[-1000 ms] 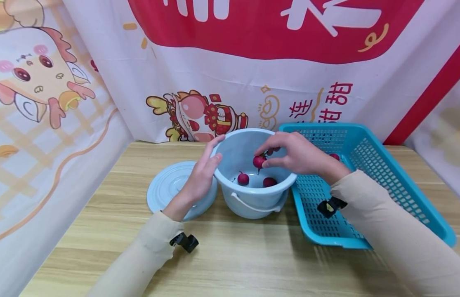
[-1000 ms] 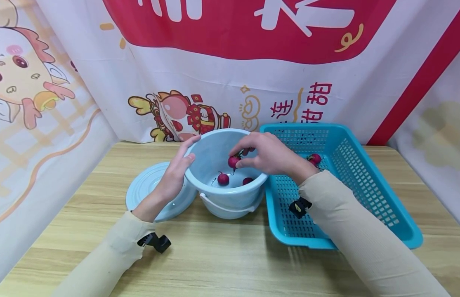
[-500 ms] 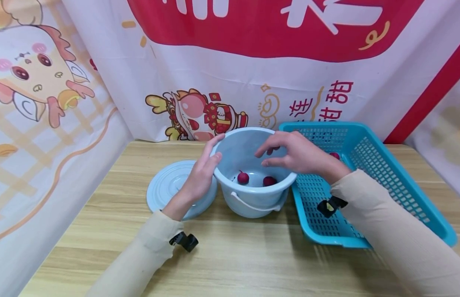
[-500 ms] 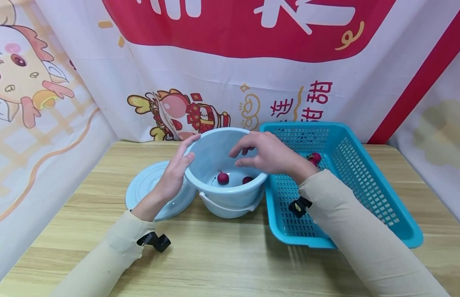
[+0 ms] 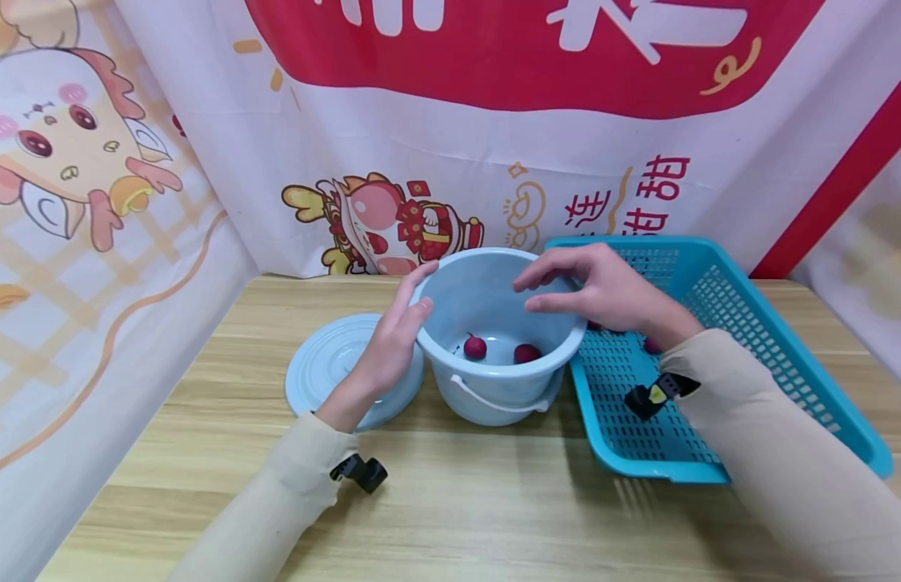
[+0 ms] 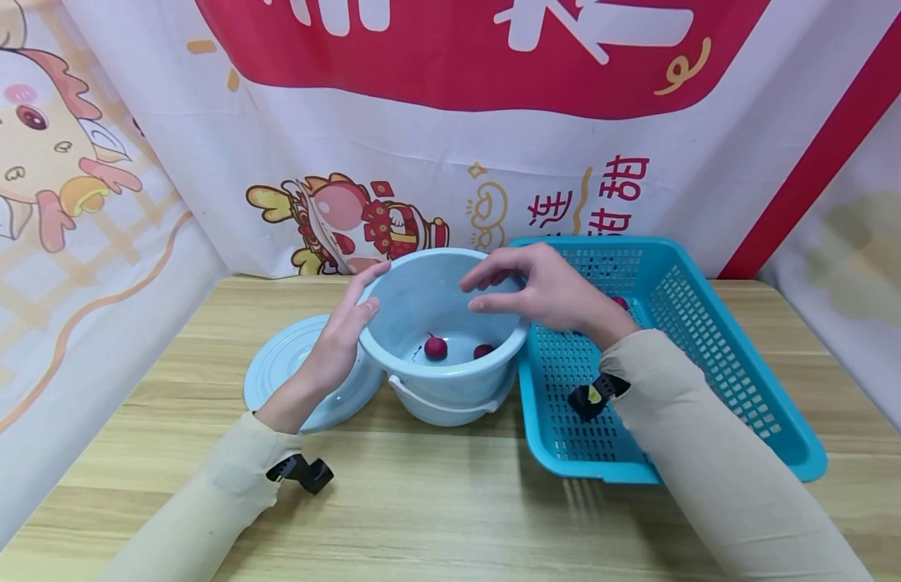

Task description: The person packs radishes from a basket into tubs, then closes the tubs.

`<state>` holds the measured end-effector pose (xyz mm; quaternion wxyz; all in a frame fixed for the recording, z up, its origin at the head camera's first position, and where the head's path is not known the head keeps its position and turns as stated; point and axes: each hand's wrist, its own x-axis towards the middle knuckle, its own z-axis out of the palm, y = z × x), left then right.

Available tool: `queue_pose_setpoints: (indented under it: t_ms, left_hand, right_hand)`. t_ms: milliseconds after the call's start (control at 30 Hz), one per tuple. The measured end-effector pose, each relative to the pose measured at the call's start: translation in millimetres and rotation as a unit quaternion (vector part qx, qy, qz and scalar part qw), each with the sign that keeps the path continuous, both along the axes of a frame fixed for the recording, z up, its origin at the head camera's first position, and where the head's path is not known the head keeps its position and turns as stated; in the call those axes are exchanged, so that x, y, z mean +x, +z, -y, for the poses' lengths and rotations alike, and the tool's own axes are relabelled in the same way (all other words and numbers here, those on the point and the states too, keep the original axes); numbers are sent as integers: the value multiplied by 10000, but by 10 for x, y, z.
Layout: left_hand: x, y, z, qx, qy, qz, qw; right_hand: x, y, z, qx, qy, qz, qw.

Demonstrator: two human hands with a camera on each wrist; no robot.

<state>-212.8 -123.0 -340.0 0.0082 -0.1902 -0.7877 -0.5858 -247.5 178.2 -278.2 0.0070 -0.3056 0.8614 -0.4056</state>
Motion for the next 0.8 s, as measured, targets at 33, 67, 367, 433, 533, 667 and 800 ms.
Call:
queue_pose_setpoints:
  t_ms: [33, 67, 367, 433, 533, 667, 800]
  left_hand:
    - [-2, 1, -1, 5, -5, -1, 10000]
    - [-3, 1, -1, 7, -7, -3, 10000]
    - [-7, 5, 5, 23, -26, 37, 10000]
    - [-9, 9, 8, 28, -31, 61, 10000]
    - [-13, 11, 13, 29, -33, 91, 9999]
    - [-17, 7, 17, 30, -29, 100, 9999]
    - [-17, 9, 18, 46, -30, 111, 9999]
  right_hand:
    - [-3, 9, -30, -129, -34, 11, 9999]
    - [-8, 15, -64, -241, -67, -6, 9997]
    - [-44, 62, -405, -518, -1056, 115, 9930]
    - [-76, 52, -469, -436, -1276, 236, 9906]
    - [-141, 18, -550, -258, -1499, 542, 9869]
    - [-245, -55, -641, -65, -1583, 1020, 9821]
    - [-347, -156, -716, 121, -1567, 1384, 9778]
